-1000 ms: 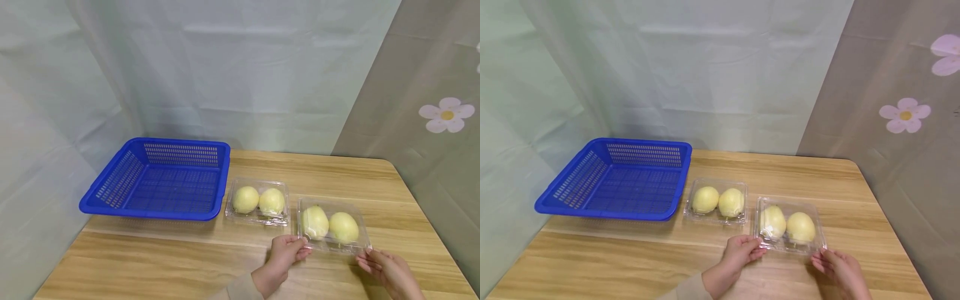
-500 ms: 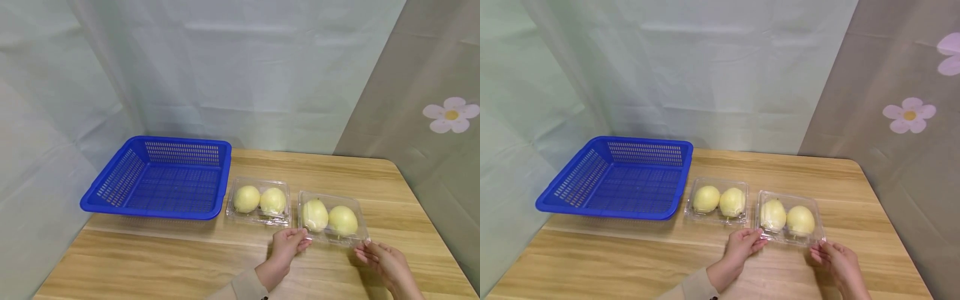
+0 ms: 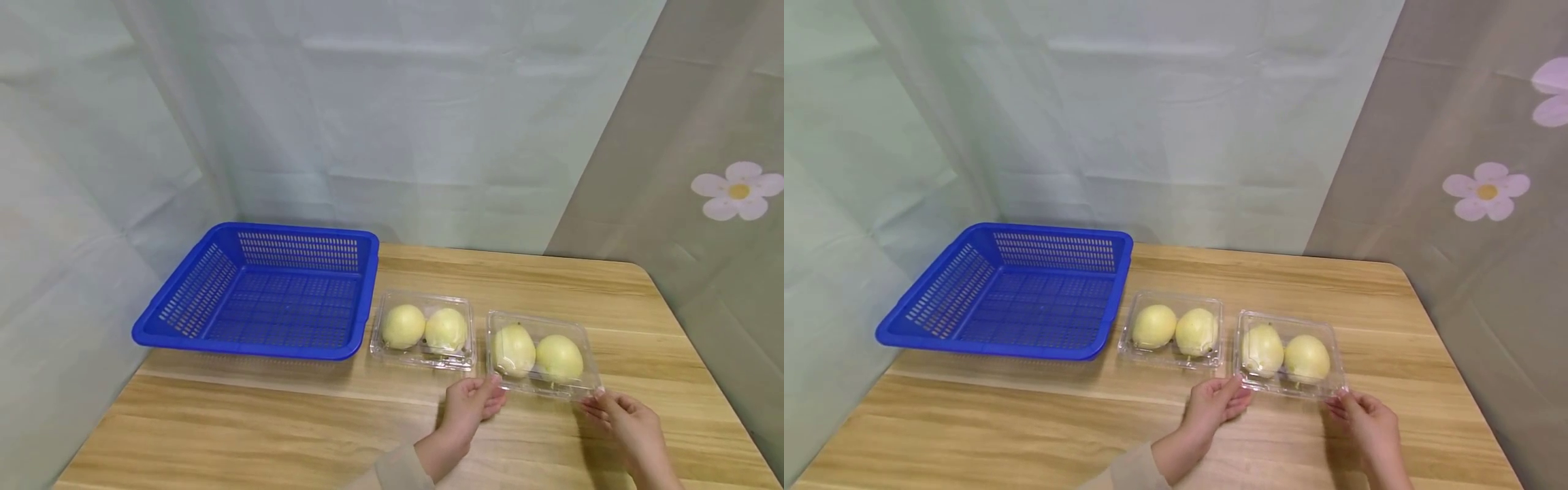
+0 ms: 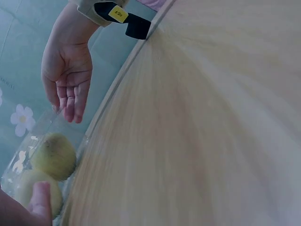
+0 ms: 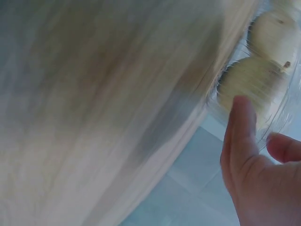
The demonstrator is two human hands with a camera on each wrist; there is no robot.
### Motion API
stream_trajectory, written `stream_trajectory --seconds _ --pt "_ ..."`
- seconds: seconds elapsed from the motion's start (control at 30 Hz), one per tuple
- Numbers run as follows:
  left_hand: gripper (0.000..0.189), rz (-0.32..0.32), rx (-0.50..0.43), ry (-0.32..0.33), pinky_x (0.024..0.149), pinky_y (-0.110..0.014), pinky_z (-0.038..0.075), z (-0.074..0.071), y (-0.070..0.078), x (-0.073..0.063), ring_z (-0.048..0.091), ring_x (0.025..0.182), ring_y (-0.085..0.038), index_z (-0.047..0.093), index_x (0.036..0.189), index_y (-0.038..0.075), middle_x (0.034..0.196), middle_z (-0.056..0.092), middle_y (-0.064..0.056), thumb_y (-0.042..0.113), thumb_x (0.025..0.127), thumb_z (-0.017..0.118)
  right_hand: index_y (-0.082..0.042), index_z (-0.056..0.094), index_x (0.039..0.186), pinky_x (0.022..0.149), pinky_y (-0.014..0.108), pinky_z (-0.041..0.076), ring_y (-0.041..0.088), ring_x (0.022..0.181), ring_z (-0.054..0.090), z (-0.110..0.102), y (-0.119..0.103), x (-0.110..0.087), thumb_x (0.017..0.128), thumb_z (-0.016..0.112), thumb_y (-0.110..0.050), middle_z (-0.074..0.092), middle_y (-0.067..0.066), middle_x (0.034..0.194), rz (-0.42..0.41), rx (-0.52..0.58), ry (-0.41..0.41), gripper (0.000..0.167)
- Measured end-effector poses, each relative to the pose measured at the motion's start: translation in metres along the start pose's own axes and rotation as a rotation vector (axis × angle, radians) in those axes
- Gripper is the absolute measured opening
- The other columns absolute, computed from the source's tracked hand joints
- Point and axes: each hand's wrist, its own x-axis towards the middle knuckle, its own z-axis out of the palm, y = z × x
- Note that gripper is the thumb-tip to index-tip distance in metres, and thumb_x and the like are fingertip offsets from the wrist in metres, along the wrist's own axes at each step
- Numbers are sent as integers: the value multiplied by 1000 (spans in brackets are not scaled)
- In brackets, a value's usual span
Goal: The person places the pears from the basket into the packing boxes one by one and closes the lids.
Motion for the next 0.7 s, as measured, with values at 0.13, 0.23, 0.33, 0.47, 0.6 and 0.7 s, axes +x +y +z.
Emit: stream_trajectory --seconds 0.13,0.23,0.33,0.47,0.6,0.7 --pt "33 18 112 -35 72 -24 57 -7 6 -6 71 84 -26 64 100 -5 95 71 -19 25 87 67 18 44 125 70 16 55 -5 71 62 1 2 -5 99 47 -21 69 -4 84 -98 -187 129 47" --pt "35 40 235 -41 67 -23 57 -15 12 -10 70 76 -20 65 100 -3 90 73 -13 28 84 71 14 49 125 62 11 50 -16 68 51 2 4 -9 98 49 -26 70 15 92 -162 -360 248 49" --pt "41 59 362 -71 62 -23 56 -22 18 -12 68 71 -15 65 101 -3 86 73 -9 33 83 72 11 52 124 58 3 39 -8 74 56 4 4 -12 97 50 -31 62 29 113 -202 -484 337 49" --pt "44 89 579 -160 65 -29 57 -33 28 -17 69 78 -20 64 100 -7 87 72 -13 31 81 74 11 45 130 79 18 52 40 109 57 9 0 -19 98 48 -31 47 36 130 -266 -553 339 53" --pt "42 165 800 -234 71 -31 57 -42 42 -25 69 85 -26 65 101 -7 94 71 -17 28 80 74 12 45 130 89 66 40 56 114 43 17 -4 -27 98 49 -28 44 38 130 -411 -623 351 51" --pt "39 294 984 -217 69 -25 54 -48 53 -32 68 82 -18 65 101 -1 96 71 -11 32 80 73 11 51 124 89 68 37 53 112 45 25 -6 -32 94 58 -21 50 36 125 -613 -634 402 45"
